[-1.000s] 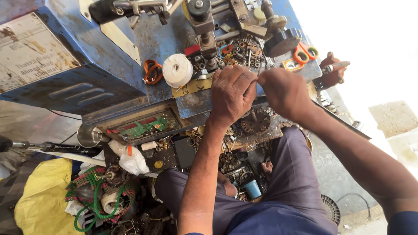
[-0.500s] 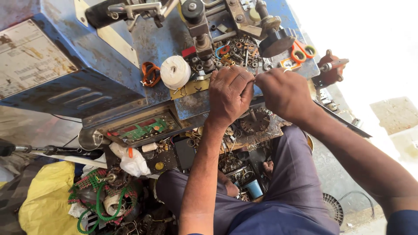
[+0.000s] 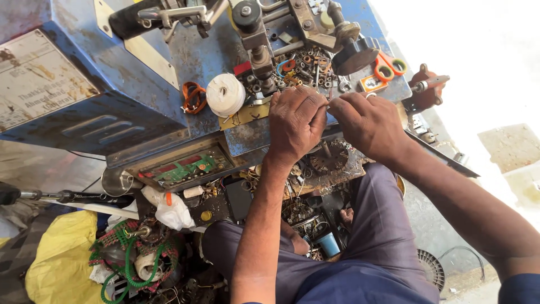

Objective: Manually winding and terminating copper wires on a motor stator using a specialized winding jig.

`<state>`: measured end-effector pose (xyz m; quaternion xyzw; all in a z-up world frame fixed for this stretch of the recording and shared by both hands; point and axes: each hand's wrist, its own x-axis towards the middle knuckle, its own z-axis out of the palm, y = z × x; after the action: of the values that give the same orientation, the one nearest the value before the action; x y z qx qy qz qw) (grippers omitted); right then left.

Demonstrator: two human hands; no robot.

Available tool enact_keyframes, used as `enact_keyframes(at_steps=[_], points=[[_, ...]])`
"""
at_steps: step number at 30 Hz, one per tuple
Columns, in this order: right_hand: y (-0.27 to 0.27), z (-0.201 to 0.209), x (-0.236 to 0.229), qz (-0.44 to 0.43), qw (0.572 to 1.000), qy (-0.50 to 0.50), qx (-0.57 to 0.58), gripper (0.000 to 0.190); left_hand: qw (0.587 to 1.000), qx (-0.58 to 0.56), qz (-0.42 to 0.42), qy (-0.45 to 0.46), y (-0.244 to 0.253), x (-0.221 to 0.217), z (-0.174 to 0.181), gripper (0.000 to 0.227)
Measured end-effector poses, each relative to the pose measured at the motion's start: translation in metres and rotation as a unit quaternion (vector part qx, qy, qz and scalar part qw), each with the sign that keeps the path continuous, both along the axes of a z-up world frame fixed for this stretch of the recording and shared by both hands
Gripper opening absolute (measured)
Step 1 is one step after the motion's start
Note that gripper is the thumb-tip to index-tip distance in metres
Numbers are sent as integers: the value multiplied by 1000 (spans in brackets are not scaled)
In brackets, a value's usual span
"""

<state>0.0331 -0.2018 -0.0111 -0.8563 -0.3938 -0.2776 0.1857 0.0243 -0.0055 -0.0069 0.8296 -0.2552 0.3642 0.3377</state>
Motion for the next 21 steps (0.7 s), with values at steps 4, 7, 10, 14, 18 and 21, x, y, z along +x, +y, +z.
enact_keyframes(at_steps=[4, 7, 10, 14, 18, 21], points=[[-4, -33, 3, -67, 951, 265, 147, 11, 1000, -9, -2, 4, -1, -3, 1, 14], [-19, -48, 6, -61, 884, 407, 223, 25, 1000, -9, 0, 6, -2, -1, 0, 13], [-13, -33, 4, -38, 735, 598, 319, 46, 1000, -20, -7, -3, 1, -1, 0, 12], [6, 19, -10, -49, 999, -21, 7, 19, 1000, -12, -7, 6, -2, -2, 2, 13], [3, -23, 3, -26, 991, 99, 85, 3, 1000, -17, -5, -3, -1, -1, 2, 13], [0, -18, 23, -49, 613, 694, 374, 15, 1000, -10, -9, 5, 1, 0, 0, 13]])
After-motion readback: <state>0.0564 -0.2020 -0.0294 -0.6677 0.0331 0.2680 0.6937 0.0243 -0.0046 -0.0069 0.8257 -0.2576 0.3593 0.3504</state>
